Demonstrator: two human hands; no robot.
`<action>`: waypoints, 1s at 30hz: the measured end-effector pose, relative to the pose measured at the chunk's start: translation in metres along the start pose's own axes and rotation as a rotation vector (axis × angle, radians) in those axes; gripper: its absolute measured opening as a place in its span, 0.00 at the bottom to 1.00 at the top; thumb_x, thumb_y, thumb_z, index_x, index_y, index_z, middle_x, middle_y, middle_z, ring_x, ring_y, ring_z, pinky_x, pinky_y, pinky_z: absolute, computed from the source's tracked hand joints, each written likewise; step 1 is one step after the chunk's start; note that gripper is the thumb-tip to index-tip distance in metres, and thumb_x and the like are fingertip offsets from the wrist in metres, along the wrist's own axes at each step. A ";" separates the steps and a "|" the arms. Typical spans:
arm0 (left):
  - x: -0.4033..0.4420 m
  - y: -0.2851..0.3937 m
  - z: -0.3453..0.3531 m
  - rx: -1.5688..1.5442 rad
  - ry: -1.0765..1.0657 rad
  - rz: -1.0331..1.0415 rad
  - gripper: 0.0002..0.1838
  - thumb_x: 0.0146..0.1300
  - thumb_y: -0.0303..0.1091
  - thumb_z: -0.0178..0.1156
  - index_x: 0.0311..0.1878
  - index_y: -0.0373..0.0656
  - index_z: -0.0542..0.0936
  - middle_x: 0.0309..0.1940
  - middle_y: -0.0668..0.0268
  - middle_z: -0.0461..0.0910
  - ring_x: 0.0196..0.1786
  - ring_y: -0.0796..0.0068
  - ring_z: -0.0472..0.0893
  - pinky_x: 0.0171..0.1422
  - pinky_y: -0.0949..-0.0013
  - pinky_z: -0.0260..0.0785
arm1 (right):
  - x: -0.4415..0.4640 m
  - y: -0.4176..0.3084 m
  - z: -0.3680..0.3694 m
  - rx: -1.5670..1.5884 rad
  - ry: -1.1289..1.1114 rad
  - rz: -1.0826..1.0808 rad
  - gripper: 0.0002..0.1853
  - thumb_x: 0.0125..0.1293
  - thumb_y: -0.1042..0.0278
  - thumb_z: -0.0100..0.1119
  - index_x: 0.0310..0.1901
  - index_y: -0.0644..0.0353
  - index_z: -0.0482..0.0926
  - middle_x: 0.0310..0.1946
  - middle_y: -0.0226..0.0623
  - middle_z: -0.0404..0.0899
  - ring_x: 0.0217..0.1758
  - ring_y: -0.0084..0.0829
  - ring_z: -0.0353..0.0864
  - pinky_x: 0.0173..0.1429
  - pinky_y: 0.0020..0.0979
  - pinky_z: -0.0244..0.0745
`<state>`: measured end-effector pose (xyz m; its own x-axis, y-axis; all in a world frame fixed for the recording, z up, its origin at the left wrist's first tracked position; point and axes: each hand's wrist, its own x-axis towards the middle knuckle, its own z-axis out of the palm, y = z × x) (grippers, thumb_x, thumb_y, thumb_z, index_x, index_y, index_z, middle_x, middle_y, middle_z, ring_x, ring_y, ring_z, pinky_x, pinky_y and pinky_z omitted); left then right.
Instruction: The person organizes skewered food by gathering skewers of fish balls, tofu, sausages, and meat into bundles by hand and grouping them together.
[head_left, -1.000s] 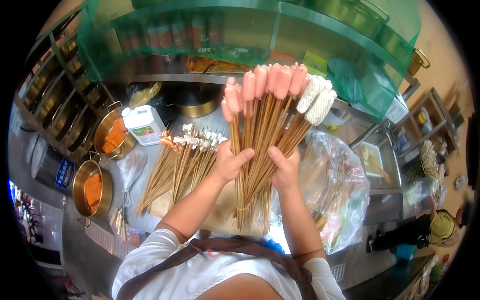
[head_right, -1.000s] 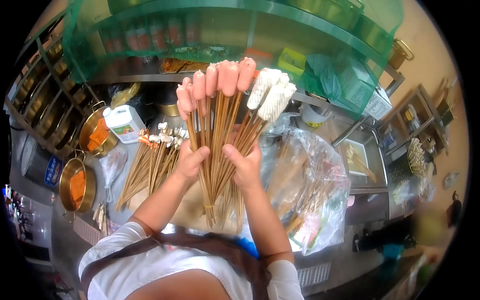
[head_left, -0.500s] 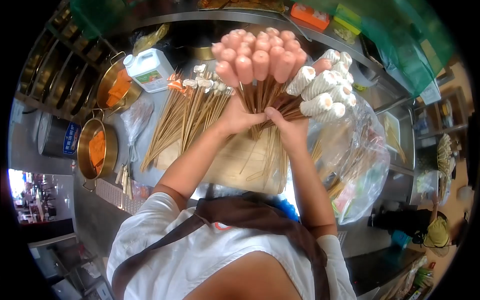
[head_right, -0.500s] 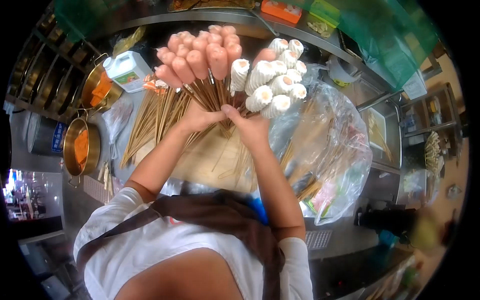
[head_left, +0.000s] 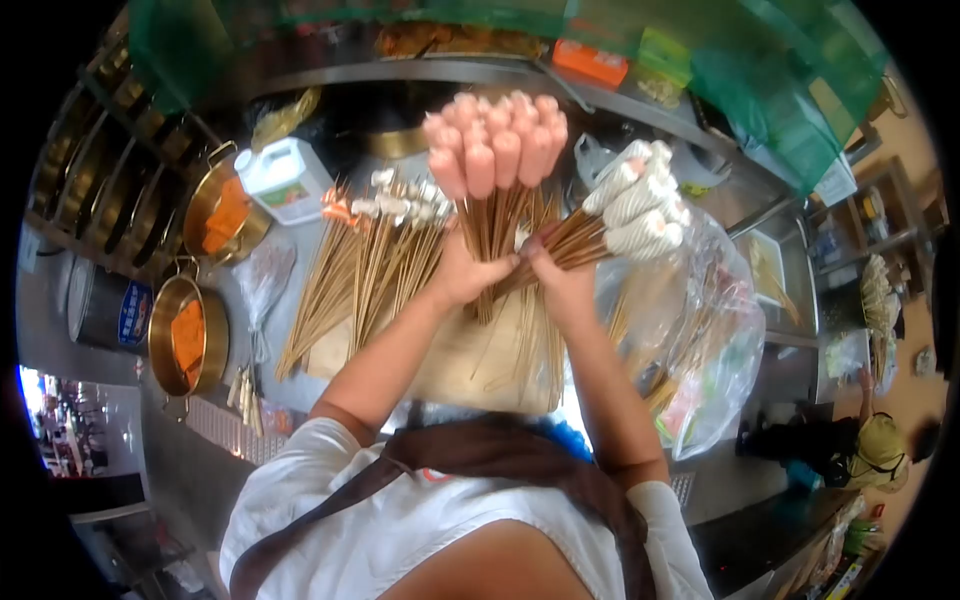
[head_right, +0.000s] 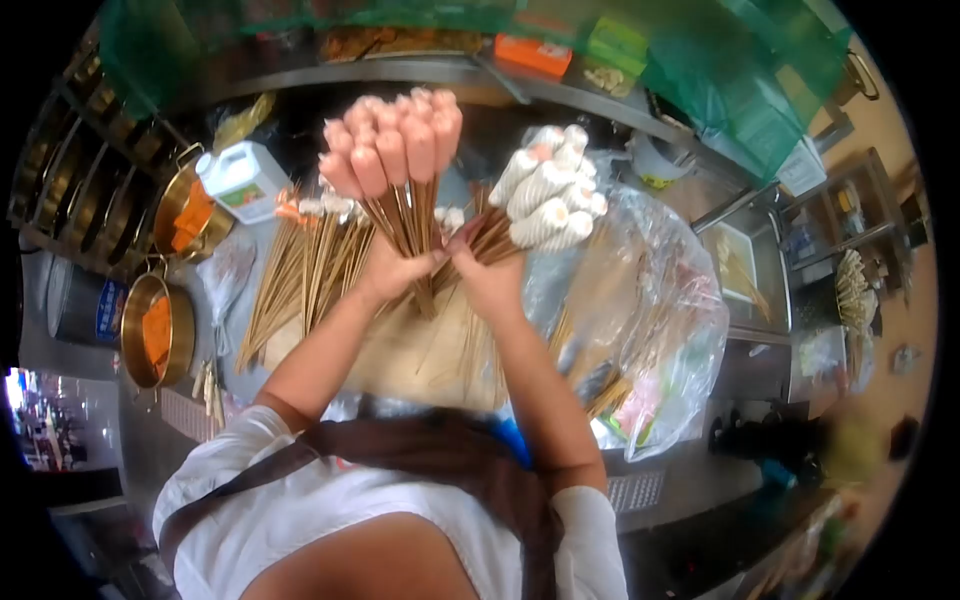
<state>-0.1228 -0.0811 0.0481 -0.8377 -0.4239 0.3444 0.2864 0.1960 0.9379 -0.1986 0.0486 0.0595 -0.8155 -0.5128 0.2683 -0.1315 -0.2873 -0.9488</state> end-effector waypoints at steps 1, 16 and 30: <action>-0.003 0.007 0.003 0.009 -0.017 -0.008 0.13 0.46 0.29 0.64 0.37 0.38 0.76 0.31 0.68 0.76 0.35 0.75 0.75 0.42 0.70 0.69 | -0.002 -0.002 -0.001 -0.001 0.003 -0.021 0.07 0.53 0.80 0.57 0.34 0.62 0.72 0.29 0.29 0.73 0.34 0.21 0.73 0.41 0.25 0.70; -0.037 -0.020 0.020 -0.140 -0.197 -0.086 0.20 0.48 0.25 0.61 0.47 0.37 0.74 0.37 0.66 0.79 0.40 0.74 0.77 0.48 0.70 0.70 | -0.012 -0.015 -0.031 0.523 -0.255 0.328 0.17 0.47 0.84 0.57 0.42 0.63 0.73 0.40 0.34 0.73 0.46 0.29 0.73 0.50 0.30 0.71; -0.069 0.036 0.044 -0.566 -0.201 -0.458 0.13 0.54 0.20 0.52 0.44 0.32 0.71 0.39 0.56 0.80 0.41 0.63 0.82 0.48 0.66 0.74 | -0.021 -0.024 -0.047 0.812 -0.338 0.452 0.23 0.50 0.72 0.58 0.51 0.64 0.68 0.50 0.44 0.69 0.54 0.42 0.71 0.57 0.39 0.69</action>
<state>-0.0752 -0.0060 0.0559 -0.9836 -0.1736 -0.0485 0.0391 -0.4680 0.8829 -0.2048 0.1036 0.0685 -0.4730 -0.8788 0.0628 0.6824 -0.4105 -0.6049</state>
